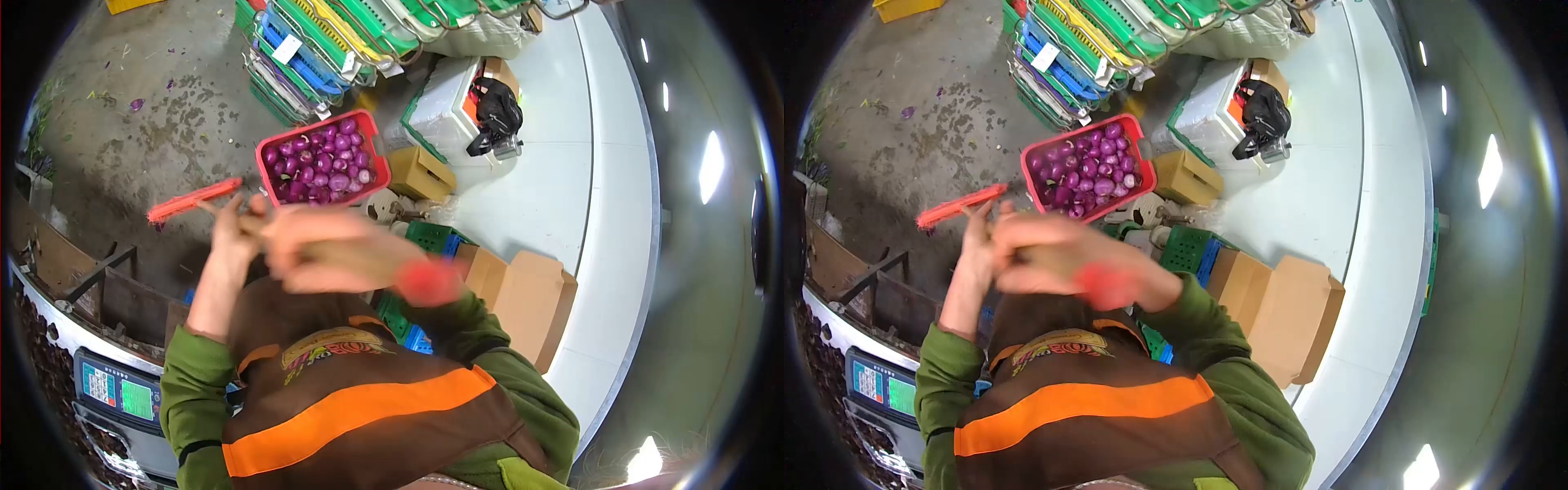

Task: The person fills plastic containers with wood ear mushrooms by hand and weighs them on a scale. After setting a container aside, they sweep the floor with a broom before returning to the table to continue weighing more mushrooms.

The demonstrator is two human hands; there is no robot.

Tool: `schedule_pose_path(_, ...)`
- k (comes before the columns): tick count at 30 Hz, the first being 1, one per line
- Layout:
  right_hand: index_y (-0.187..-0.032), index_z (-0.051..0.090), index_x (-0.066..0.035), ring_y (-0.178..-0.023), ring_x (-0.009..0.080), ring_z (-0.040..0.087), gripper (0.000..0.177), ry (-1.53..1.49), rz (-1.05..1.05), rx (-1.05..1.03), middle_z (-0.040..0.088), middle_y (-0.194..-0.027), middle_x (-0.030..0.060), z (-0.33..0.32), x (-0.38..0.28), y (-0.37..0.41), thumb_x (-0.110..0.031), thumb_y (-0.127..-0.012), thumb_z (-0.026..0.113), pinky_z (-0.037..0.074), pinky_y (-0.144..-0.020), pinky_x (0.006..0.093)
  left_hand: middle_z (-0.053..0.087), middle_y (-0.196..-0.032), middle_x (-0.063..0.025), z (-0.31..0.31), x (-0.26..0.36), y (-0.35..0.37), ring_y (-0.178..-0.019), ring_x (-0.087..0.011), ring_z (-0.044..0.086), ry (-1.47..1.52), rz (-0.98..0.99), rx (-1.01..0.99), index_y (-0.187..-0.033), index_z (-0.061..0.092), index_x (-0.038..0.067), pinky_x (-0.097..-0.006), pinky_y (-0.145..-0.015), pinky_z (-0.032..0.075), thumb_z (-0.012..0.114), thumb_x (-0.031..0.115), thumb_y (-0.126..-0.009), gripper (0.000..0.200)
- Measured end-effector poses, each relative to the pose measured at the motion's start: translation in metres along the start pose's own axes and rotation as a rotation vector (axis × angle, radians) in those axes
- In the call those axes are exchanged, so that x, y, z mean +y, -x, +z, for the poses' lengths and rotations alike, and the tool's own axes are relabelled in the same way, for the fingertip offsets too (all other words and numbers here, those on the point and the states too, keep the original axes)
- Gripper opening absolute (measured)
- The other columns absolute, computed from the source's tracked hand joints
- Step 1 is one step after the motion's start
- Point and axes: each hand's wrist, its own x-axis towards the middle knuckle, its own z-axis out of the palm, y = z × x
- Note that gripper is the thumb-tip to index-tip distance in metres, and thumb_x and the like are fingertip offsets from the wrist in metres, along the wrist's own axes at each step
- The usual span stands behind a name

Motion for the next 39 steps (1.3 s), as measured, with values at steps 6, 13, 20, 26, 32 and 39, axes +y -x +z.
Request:
schedule_pose_path(6, -0.141, 0.041, -0.007, -0.122, 0.032, 0.05, 0.074, -0.306, 0.912, -0.066, 0.043, -0.138, 0.019, 0.106, 0.189, 0.091, -0.054, -0.088, 0.061, 0.044, -0.097, 0.0498, 0.043, -0.068, -0.0002, -0.145, 0.043, 0.046, -0.051, -0.008, 0.045, 0.279, -0.166, -0.154, -0.095, 0.047, -0.001, -0.023, -0.045, 0.042, 0.04, 0.015, -0.102, 0.018)
schedule_pose_path(13, -0.128, 0.043, 0.007, -0.087, 0.0323, 0.067, 0.075, -1.545, 1.304, 0.323, 0.06, -0.112, 0.0304, 0.287, 0.302, 0.07, -0.056, -0.09, 0.056, 0.056, -0.072, 0.0469, 0.038, -0.068, 0.0014, -0.114, -0.047, 0.187, -0.048, -0.0057, 0.039, 0.644, -0.278, -0.082, -0.116, 0.049, -0.007, -0.02, -0.038, 0.037, 0.044, 0.022, -0.103, 0.033)
schedule_pose_path(20, -0.074, 0.065, 0.0, -0.047, 0.0247, 0.06, 0.018, -0.299, 1.732, 0.541, 0.058, -0.056, 0.0125, 0.322, 0.426, 0.164, -0.008, -0.087, 0.054, 0.044, -0.034, 0.0396, 0.04, -0.076, 0.0015, -0.114, -0.102, 0.267, -0.053, -0.0032, 0.037, 0.108, -0.222, 0.178, -0.129, 0.045, -0.006, -0.0143, -0.036, 0.028, 0.048, 0.02, -0.102, 0.038)
schedule_pose_path(26, -0.08, 0.065, -0.001, -0.049, 0.0224, 0.06, 0.02, -0.233, 1.841, 0.906, 0.064, -0.067, 0.0132, 0.27, 0.343, 0.16, -0.011, -0.089, 0.051, 0.046, -0.04, 0.0386, 0.039, -0.077, -0.0014, -0.17, -0.095, 0.184, -0.057, -0.0082, 0.04, 0.673, -0.577, 0.05, -0.13, 0.039, -0.008, -0.0213, -0.041, 0.038, 0.046, 0.018, -0.102, 0.039)
schedule_pose_path(32, -0.072, 0.052, -0.009, -0.054, 0.0199, 0.054, 0.022, -0.609, 1.495, 0.572, 0.053, -0.066, 0.0079, 0.299, 0.397, 0.081, -0.022, -0.089, 0.047, 0.044, -0.046, 0.039, 0.044, -0.078, -0.006, -0.149, 0.031, 0.154, -0.058, -0.0084, 0.045, 0.862, -0.346, 0.003, -0.123, 0.035, -0.014, -0.0213, -0.042, 0.048, 0.042, 0.011, -0.1, 0.035)
schedule_pose_path(39, -0.065, 0.055, -0.008, -0.04, 0.0203, 0.052, 0.023, -0.654, 1.395, 0.427, 0.05, -0.049, 0.0068, 0.4, 0.434, -0.112, -0.02, -0.083, 0.061, 0.036, -0.034, 0.0389, 0.037, -0.075, -0.0023, -0.134, 0.094, 0.193, -0.054, -0.0069, 0.041, 0.698, 0.04, 0.056, -0.12, 0.042, -0.012, -0.0178, -0.036, 0.042, 0.044, 0.014, -0.102, 0.032)
